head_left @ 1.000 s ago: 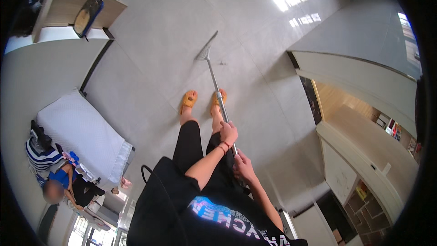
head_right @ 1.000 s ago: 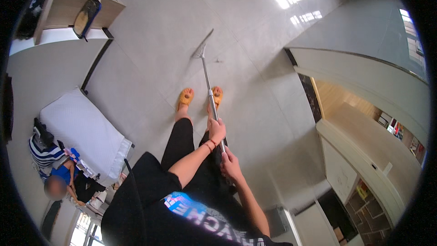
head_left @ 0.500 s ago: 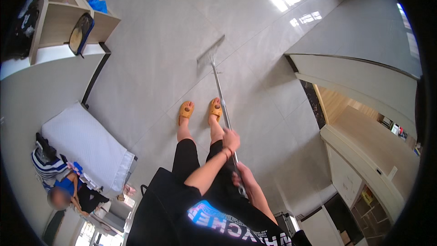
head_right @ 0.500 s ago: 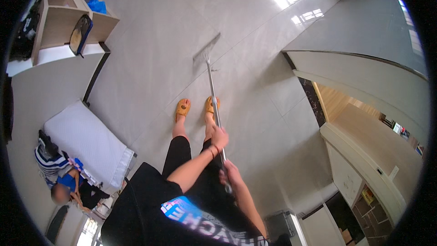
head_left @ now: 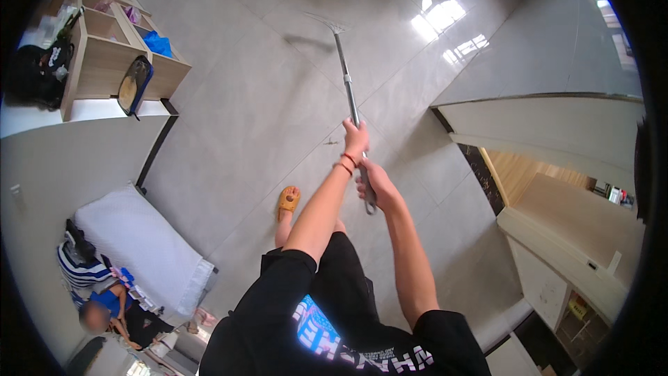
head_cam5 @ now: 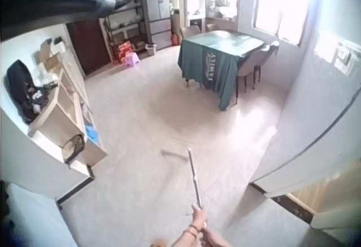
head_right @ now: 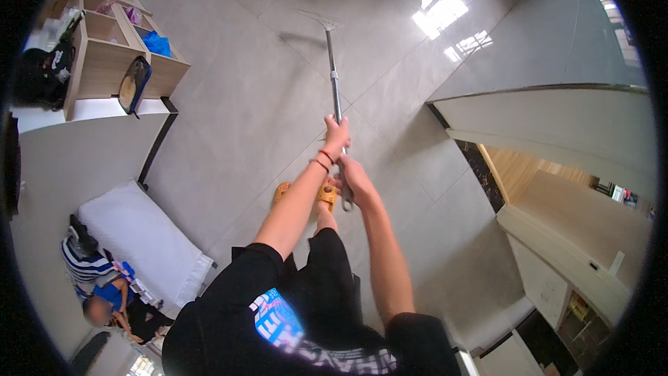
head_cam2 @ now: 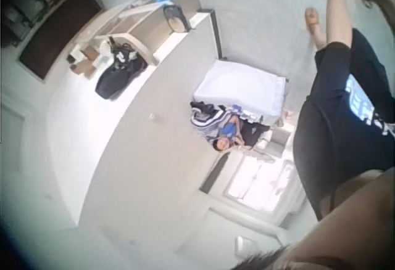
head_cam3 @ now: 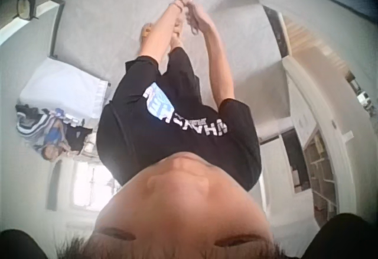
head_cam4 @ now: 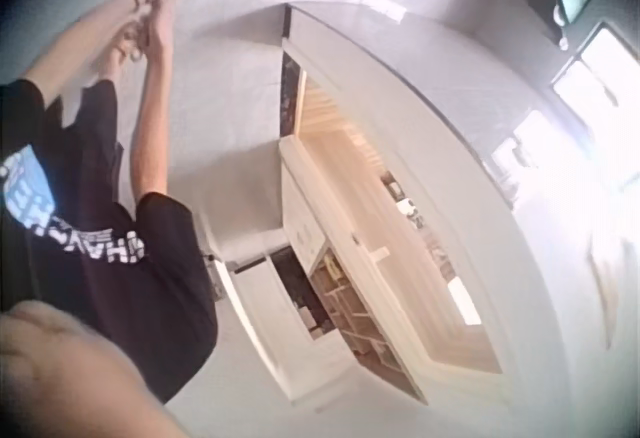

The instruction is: The person retrieves a floor squeegee from a bathroom and sweeps the tiled floor of a living area. They move the squeegee back and forth across the floor, gathering debris into a small pile near a doorway.

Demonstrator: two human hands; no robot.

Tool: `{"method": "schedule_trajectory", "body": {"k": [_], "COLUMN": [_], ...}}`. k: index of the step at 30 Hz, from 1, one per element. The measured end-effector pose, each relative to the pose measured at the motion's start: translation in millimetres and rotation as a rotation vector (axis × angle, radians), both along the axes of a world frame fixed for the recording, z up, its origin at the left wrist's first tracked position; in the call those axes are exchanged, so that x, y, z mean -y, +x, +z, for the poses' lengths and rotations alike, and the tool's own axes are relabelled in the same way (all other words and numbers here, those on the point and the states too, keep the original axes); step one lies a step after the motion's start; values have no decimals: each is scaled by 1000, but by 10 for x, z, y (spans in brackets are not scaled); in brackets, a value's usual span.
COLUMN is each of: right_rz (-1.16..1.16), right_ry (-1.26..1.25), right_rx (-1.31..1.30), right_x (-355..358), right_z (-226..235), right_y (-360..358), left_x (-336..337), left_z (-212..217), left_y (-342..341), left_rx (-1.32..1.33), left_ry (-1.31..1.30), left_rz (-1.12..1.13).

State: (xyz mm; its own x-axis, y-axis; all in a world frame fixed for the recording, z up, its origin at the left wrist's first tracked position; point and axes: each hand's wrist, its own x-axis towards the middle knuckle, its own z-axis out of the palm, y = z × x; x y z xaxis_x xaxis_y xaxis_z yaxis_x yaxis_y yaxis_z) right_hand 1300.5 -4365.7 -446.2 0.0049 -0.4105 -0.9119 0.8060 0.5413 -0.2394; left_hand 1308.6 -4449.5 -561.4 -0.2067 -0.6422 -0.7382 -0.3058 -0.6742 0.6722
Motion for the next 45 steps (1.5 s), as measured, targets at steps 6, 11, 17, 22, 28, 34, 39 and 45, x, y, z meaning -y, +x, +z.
{"method": "schedule_trajectory", "body": {"k": [6,11,17,22,28,34,39,45], "right_rz": [-290,-236,-90,70,-225,325,472,-206], "right_ry": [-103,227,306,44,168,577,909,576], "right_rx": [644,512,211,-439,-193,-690,-701,-243], "right_x": [-579,-2134,-2439,-2212,-1651,-2581,-4498,-4589], "right_z": [-561,136,668,-419,-1375,-1590,-731,-63], "right_y": [524,1047,965,247,-1410,-297,2012,2094], "left_x": [-449,-2264,-2630,-1925,-1061,-827,-1016,-1357], "left_z": [-993,-27,530,-39,551,153,132,-103], "left_y": [652,1285,1229,469,609,1763,2080,1970], "left_rx": [202,389,61,21,-180,11,60,-29], "left_ry": [-55,-3,397,-314,-277,45,145,140], "left_rz": [-174,-398,-122,-583,-473,-250,-233,-396]}}
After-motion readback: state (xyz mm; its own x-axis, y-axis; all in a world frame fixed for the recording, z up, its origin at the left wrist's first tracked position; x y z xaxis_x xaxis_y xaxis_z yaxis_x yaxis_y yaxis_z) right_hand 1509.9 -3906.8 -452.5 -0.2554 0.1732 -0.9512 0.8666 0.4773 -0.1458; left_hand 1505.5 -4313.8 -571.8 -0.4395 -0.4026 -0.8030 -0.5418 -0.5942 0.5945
